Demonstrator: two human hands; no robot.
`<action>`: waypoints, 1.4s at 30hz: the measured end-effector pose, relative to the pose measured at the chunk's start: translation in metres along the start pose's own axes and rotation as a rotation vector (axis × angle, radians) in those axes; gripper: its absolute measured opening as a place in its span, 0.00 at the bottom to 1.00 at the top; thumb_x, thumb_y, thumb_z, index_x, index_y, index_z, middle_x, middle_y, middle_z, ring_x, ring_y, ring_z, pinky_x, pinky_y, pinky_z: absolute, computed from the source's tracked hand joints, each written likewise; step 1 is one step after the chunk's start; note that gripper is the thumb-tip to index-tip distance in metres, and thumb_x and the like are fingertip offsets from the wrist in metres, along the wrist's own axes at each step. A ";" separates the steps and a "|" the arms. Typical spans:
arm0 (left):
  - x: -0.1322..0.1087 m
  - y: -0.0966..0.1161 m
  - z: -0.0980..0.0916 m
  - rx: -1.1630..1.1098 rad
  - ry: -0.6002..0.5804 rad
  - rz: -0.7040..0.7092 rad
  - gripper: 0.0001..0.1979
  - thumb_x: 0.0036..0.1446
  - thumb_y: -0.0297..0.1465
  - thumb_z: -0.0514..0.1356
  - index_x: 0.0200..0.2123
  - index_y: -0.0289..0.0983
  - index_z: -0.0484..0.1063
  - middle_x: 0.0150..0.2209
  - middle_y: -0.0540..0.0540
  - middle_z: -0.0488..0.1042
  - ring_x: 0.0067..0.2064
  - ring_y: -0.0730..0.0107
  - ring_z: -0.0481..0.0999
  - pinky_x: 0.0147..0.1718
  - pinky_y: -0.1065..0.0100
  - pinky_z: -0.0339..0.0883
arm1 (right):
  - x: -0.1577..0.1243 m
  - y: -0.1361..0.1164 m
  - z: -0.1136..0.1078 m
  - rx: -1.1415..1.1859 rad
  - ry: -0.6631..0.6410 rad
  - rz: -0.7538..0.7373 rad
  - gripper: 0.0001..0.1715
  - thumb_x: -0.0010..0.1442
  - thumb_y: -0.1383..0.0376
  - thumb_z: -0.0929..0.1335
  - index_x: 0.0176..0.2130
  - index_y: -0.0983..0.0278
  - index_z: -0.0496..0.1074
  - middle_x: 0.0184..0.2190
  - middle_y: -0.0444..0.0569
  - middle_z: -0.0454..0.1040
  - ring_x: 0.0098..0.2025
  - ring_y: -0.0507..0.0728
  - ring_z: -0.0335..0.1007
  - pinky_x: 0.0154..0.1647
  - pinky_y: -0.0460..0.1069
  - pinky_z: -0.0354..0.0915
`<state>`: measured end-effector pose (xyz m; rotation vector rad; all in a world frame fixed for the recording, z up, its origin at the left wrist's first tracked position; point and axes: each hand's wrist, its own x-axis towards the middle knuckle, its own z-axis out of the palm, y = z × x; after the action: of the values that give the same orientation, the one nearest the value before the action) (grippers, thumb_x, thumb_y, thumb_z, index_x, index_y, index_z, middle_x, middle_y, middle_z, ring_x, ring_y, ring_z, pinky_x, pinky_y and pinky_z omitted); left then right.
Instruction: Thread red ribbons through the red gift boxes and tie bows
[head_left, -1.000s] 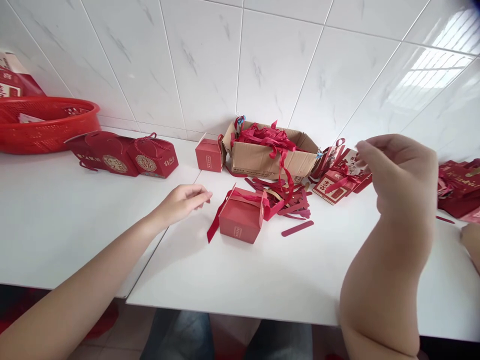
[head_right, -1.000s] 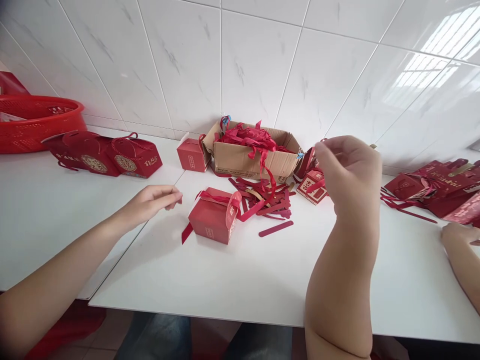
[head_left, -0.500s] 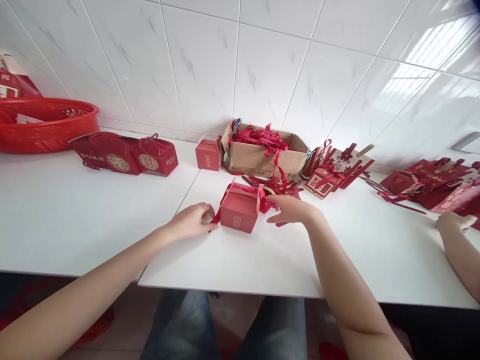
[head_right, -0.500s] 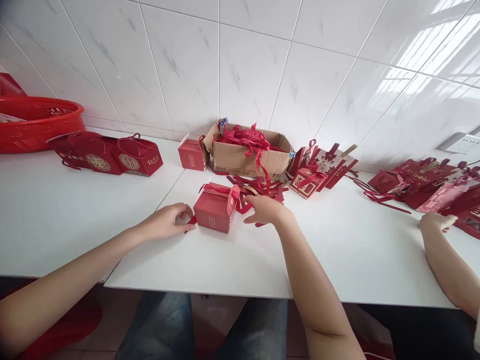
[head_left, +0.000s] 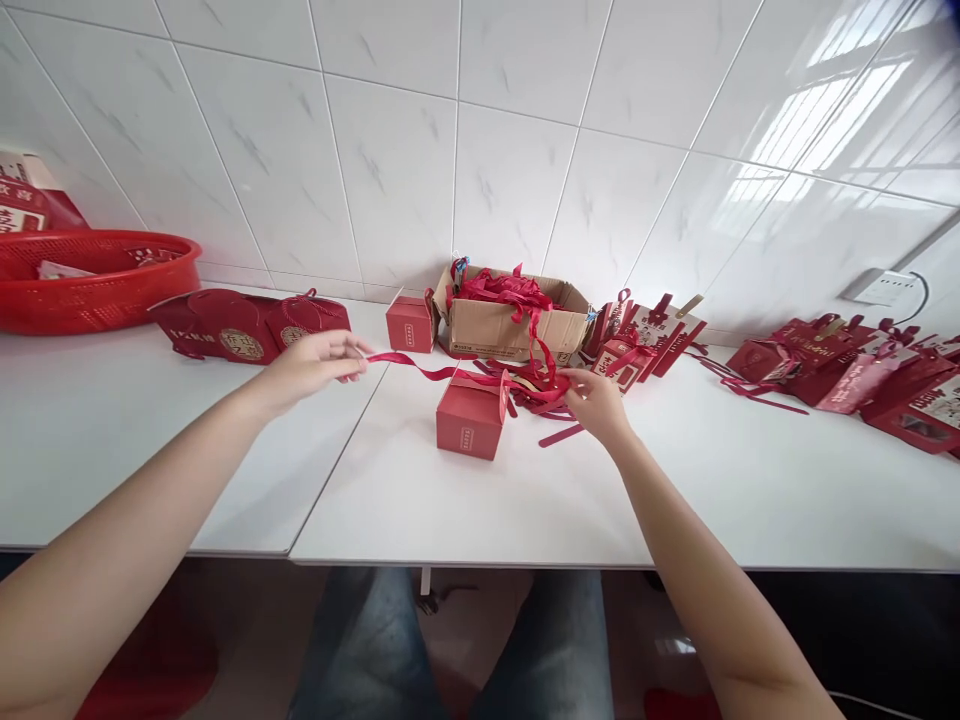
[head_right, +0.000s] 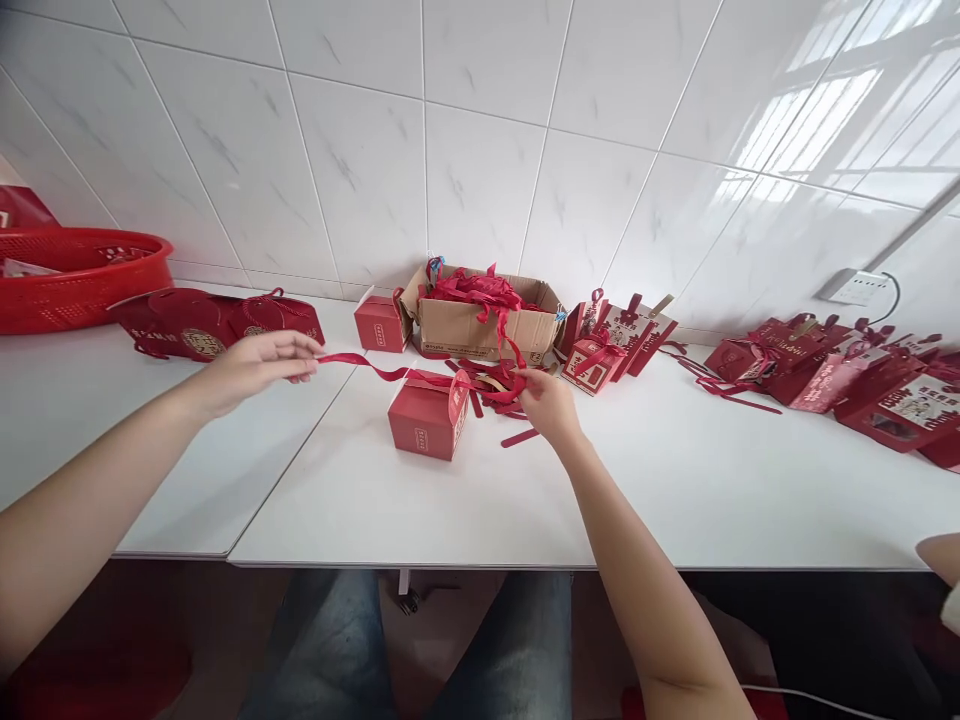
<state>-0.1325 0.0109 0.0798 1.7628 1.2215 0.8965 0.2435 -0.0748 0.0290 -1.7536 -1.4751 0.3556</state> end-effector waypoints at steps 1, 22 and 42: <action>0.001 0.007 -0.002 -0.034 0.016 0.025 0.16 0.46 0.33 0.65 0.40 0.38 0.72 0.29 0.51 0.73 0.32 0.70 0.70 0.35 0.65 0.63 | 0.001 -0.004 -0.002 0.063 0.041 -0.004 0.27 0.51 0.67 0.62 0.49 0.63 0.75 0.35 0.49 0.80 0.35 0.57 0.75 0.34 0.51 0.69; 0.038 0.126 0.018 -0.166 0.023 0.289 0.10 0.48 0.32 0.68 0.33 0.31 0.79 0.31 0.44 0.77 0.35 0.67 0.76 0.46 0.56 0.70 | 0.038 -0.106 -0.018 0.786 0.244 -0.246 0.31 0.50 0.61 0.72 0.53 0.61 0.69 0.37 0.47 0.79 0.43 0.55 0.77 0.49 0.52 0.71; 0.046 0.140 0.046 -0.417 0.220 0.409 0.03 0.47 0.30 0.66 0.28 0.36 0.77 0.33 0.46 0.76 0.37 0.69 0.73 0.34 0.68 0.64 | 0.048 -0.130 -0.017 0.867 0.096 -0.249 0.07 0.51 0.62 0.72 0.31 0.63 0.76 0.29 0.43 0.77 0.30 0.49 0.71 0.37 0.46 0.68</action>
<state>-0.0243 0.0138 0.1905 1.6201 0.7328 1.4974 0.1781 -0.0369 0.1462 -0.8753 -1.1838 0.6483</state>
